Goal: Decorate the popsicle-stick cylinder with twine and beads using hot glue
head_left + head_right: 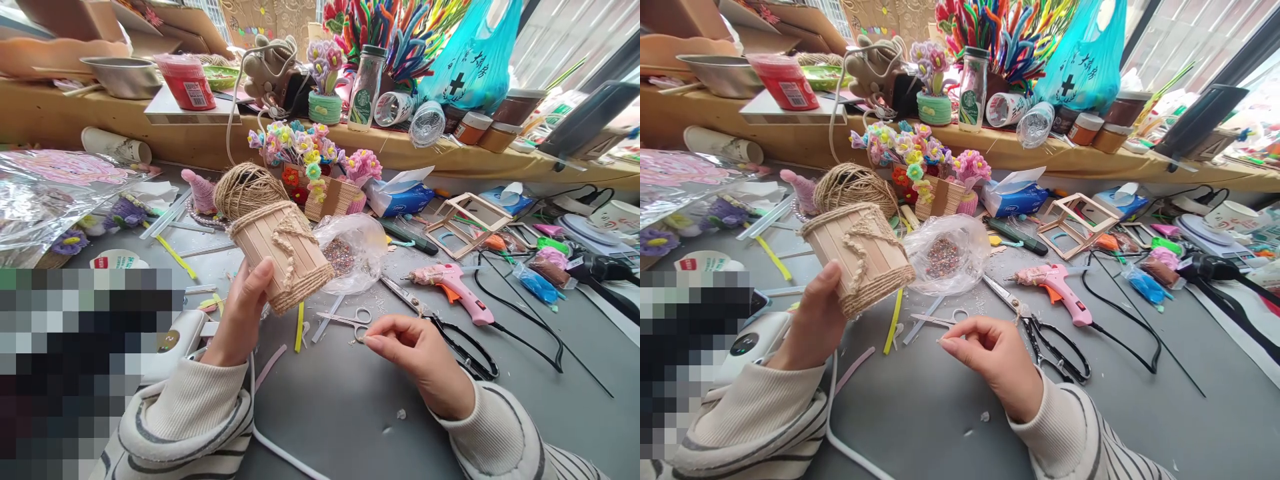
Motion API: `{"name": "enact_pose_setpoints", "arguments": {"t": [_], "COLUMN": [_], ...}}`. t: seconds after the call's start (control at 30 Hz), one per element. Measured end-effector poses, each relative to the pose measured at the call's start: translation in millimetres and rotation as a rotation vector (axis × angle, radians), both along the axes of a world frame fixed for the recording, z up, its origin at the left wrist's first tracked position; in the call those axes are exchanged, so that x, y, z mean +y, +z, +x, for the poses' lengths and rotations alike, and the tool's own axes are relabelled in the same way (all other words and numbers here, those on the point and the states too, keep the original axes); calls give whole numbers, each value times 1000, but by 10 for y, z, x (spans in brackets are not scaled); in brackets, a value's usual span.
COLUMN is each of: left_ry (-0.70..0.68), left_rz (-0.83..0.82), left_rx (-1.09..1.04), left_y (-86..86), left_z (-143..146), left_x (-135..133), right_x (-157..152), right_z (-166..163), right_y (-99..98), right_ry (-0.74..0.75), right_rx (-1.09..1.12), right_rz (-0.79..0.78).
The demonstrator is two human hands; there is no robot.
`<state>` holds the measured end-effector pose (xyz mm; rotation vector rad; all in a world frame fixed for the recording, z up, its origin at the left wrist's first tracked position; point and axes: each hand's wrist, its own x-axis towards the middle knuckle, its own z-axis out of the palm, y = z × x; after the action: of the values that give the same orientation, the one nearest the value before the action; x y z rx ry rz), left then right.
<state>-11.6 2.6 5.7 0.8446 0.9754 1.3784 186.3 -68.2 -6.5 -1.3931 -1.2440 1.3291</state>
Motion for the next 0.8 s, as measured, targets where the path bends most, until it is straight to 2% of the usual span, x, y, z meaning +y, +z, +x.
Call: {"name": "enact_pose_setpoints", "arguments": {"t": [0.13, 0.27, 0.47, 0.6, 0.7, 0.8], "left_ry": [-105, -210, -377, -464, -512, -520], "left_rz": [-28, -68, -108, -104, -112, -119], "left_rx": [52, 55, 34, -24, -101, -122], "left_y": [-10, 16, 26, 17, 24, 34], "left_z": [3, 62, 143, 143, 133, 120], "left_x": [-40, -129, -288, -326, -333, -342], "right_x": [30, 78, 182, 228, 234, 219], "right_z": [19, 52, 84, 8, -47, -69], "right_y": [150, 284, 506, 673, 729, 718], "right_ry": [-32, -70, -94, -136, -176, -187], "right_rx": [133, 109, -72, -250, -433, -610], "right_rz": [-13, 72, 395, 679, 877, 998]}}
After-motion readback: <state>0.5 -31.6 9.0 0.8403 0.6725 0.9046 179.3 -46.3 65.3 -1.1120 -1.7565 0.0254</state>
